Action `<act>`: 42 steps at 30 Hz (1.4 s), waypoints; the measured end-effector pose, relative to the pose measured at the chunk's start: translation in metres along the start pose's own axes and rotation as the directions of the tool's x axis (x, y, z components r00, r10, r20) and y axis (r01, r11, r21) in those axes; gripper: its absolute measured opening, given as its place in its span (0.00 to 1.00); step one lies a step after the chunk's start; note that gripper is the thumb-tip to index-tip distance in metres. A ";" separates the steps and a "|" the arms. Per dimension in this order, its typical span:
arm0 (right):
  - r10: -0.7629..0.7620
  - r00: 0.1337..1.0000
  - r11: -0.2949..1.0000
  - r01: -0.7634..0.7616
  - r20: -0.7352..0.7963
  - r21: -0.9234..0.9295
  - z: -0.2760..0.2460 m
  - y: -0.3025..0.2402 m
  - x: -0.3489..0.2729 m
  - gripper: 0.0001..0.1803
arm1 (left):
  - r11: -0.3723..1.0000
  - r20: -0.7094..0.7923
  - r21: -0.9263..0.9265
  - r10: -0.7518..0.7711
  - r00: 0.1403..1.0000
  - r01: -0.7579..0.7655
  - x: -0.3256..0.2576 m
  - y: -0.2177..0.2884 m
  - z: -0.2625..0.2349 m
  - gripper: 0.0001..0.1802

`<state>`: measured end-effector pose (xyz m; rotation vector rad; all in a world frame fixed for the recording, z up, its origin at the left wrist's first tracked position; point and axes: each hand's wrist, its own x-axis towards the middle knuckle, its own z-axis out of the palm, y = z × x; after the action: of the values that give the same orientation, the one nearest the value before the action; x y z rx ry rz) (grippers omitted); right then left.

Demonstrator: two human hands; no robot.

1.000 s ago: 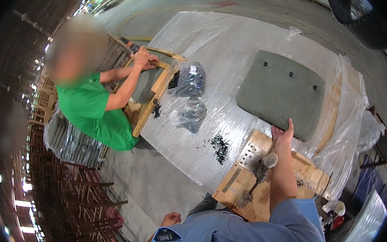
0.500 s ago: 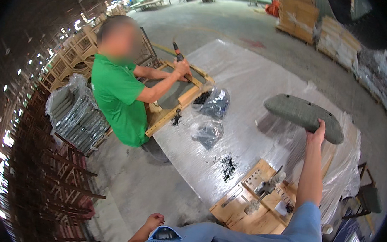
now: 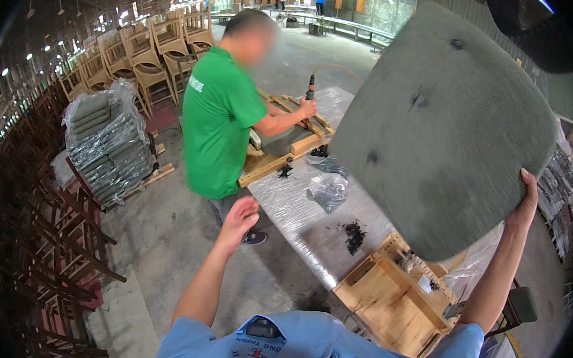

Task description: The person assembles wooden chairs by attaching upholstered seat cushions to chair frames. They position the frames on a jig, place the cushions, and use a pneumatic screwdriver to secure the cushions with screws. The person repeats this process for multiple chairs.

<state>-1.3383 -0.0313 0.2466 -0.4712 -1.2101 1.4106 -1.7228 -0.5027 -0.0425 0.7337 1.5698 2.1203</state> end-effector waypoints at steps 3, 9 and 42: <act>-0.049 0.976 0.927 0.124 0.214 -0.355 0.056 -0.043 -0.086 0.36 | 0.978 0.250 -0.203 0.089 0.964 -0.038 -0.005 0.039 -0.003 0.51; 0.372 0.762 0.563 0.268 0.530 -0.782 0.156 -0.023 -0.217 0.40 | 0.604 0.534 -0.543 -0.288 0.795 0.584 -0.110 -0.045 0.010 0.48; 0.378 0.796 0.420 0.307 0.472 -0.854 -0.213 0.205 -0.389 0.22 | -0.242 0.684 -0.326 -0.727 0.052 0.914 -0.320 -0.196 0.217 0.37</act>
<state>-1.1583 -0.2586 -0.1470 -0.8170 -2.5831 0.7682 -1.3361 -0.4756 -0.2351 -0.4585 0.4082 1.1063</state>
